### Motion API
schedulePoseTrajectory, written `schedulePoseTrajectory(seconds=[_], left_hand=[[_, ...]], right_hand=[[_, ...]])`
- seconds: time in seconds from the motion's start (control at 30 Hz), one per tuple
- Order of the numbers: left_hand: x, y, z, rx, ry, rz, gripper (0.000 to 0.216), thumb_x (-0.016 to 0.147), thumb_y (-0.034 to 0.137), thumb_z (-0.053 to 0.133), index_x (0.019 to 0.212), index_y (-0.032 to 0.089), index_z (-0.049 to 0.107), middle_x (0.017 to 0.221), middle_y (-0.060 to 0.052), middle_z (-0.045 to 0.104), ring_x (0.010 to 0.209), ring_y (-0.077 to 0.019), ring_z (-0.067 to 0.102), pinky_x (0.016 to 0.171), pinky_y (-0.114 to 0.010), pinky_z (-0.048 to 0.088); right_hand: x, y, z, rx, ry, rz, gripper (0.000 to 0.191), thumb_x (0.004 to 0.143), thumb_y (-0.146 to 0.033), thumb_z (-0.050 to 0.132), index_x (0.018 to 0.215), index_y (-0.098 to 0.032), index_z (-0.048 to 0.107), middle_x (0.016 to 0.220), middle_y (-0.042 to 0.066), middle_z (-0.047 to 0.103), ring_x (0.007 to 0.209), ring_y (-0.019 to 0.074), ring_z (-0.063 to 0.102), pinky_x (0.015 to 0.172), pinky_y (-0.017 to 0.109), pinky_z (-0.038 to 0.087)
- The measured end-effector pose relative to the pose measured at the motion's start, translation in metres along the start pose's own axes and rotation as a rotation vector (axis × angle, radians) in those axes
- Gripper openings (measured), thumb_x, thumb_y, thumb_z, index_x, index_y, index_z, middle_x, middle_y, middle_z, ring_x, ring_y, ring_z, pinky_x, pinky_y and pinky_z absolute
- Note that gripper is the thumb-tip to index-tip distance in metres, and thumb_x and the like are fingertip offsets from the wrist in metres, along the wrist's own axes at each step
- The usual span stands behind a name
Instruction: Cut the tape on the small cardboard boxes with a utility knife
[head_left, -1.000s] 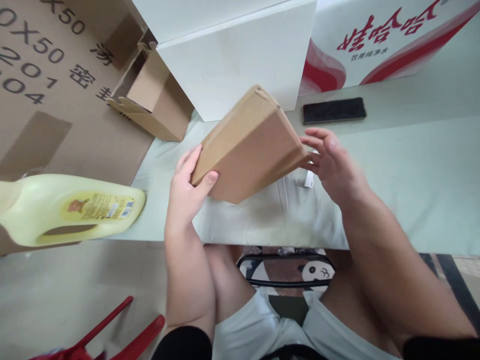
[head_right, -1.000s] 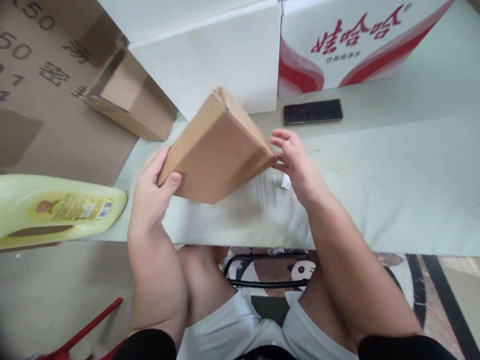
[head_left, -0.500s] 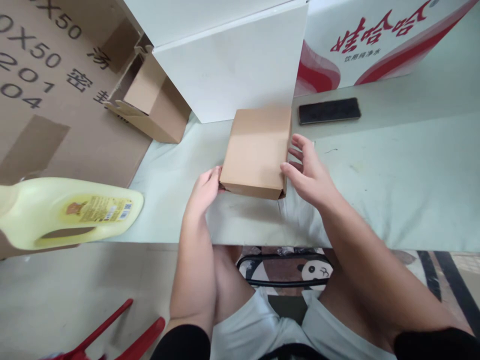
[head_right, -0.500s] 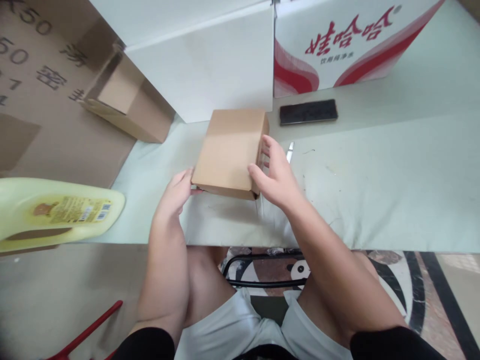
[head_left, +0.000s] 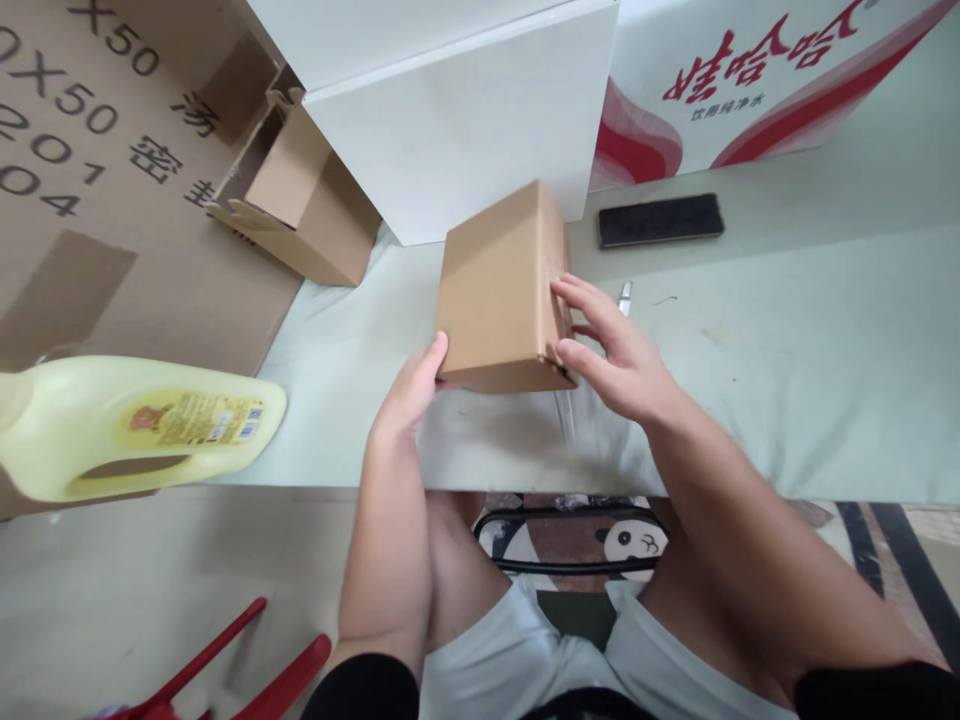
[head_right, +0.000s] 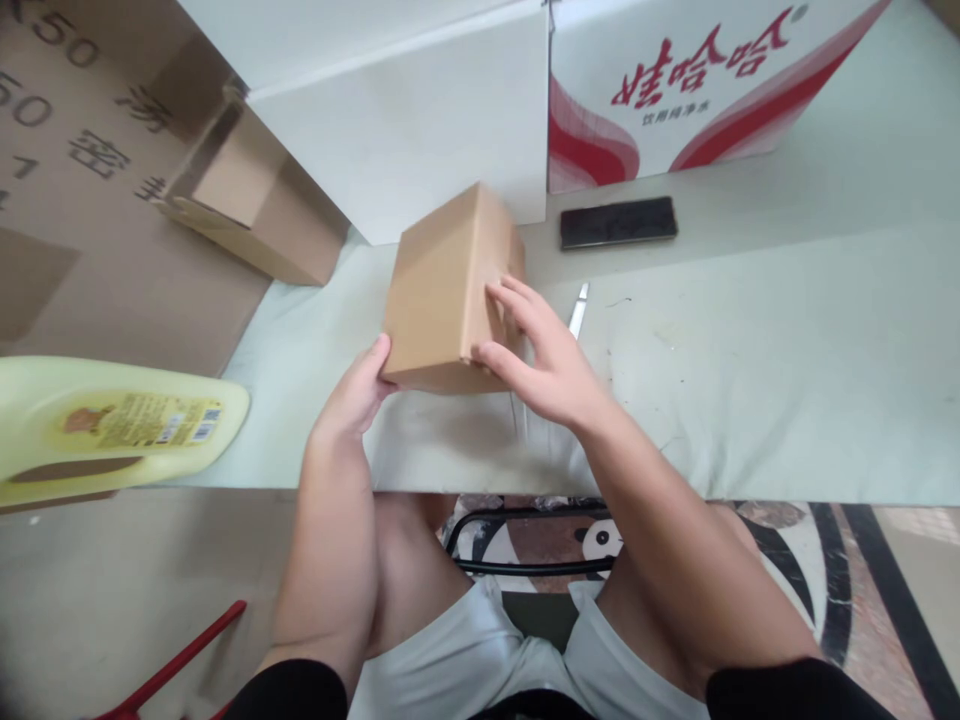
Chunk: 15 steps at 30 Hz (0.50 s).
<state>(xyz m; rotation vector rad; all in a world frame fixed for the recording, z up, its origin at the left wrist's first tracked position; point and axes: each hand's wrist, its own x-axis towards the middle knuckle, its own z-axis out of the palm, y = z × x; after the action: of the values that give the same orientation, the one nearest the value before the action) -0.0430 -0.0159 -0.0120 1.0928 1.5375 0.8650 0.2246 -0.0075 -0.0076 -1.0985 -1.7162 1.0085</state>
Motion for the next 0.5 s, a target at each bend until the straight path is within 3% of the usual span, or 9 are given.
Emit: schedulePoseTrajectory(seconds=[0.1, 0.2, 0.33, 0.43, 0.5], left_hand=[[-0.001, 0.002, 0.005, -0.135, -0.073, -0.023, 0.069, 0.081, 0.074, 0.066, 0.126, 0.023, 0.068, 0.119, -0.013, 0.078, 0.101, -0.0308, 0.075, 0.067, -0.037, 0.063], [-0.004, 0.005, 0.010, -0.195, -0.146, -0.029, 0.067, 0.079, 0.058, 0.070, 0.138, 0.028, 0.060, 0.122, -0.010, 0.077, 0.088, -0.0260, 0.076, 0.061, -0.034, 0.061], [-0.007, 0.006, 0.015, -0.024, -0.320, -0.140, 0.062, 0.078, 0.044, 0.069, 0.137, 0.025, 0.062, 0.106, -0.007, 0.080, 0.083, -0.0251, 0.077, 0.070, -0.037, 0.063], [-0.004, 0.006, 0.014, 0.238, -0.236, -0.074, 0.038, 0.076, 0.043, 0.075, 0.107, 0.022, 0.076, 0.100, -0.010, 0.080, 0.095, -0.0327, 0.077, 0.078, -0.044, 0.064], [-0.002, 0.007, 0.012, 0.317, -0.050, 0.030, 0.032, 0.078, 0.046, 0.074, 0.097, 0.021, 0.076, 0.101, -0.011, 0.080, 0.105, -0.0368, 0.074, 0.088, -0.050, 0.062]], right_hand=[[-0.003, -0.020, -0.004, -0.060, 0.047, -0.166, 0.052, 0.094, -0.051, 0.061, 0.140, -0.027, 0.061, 0.164, 0.010, 0.048, 0.157, 0.0298, 0.040, 0.128, 0.055, 0.036], [-0.005, -0.034, -0.010, -0.085, 0.070, -0.267, 0.040, 0.094, -0.043, 0.062, 0.131, -0.027, 0.066, 0.156, 0.010, 0.058, 0.150, 0.0291, 0.049, 0.127, 0.053, 0.039], [-0.006, -0.044, -0.015, -0.115, 0.004, -0.341, 0.024, 0.095, -0.037, 0.062, 0.112, -0.025, 0.073, 0.135, 0.009, 0.073, 0.139, 0.0280, 0.062, 0.125, 0.051, 0.043], [-0.005, -0.047, -0.017, -0.166, -0.108, -0.366, 0.019, 0.095, -0.033, 0.060, 0.100, -0.025, 0.076, 0.127, 0.006, 0.078, 0.137, 0.0293, 0.063, 0.120, 0.053, 0.048], [-0.005, -0.047, -0.015, -0.206, -0.174, -0.365, 0.021, 0.095, -0.032, 0.058, 0.098, -0.025, 0.078, 0.129, 0.006, 0.077, 0.140, 0.0308, 0.061, 0.118, 0.056, 0.048]])
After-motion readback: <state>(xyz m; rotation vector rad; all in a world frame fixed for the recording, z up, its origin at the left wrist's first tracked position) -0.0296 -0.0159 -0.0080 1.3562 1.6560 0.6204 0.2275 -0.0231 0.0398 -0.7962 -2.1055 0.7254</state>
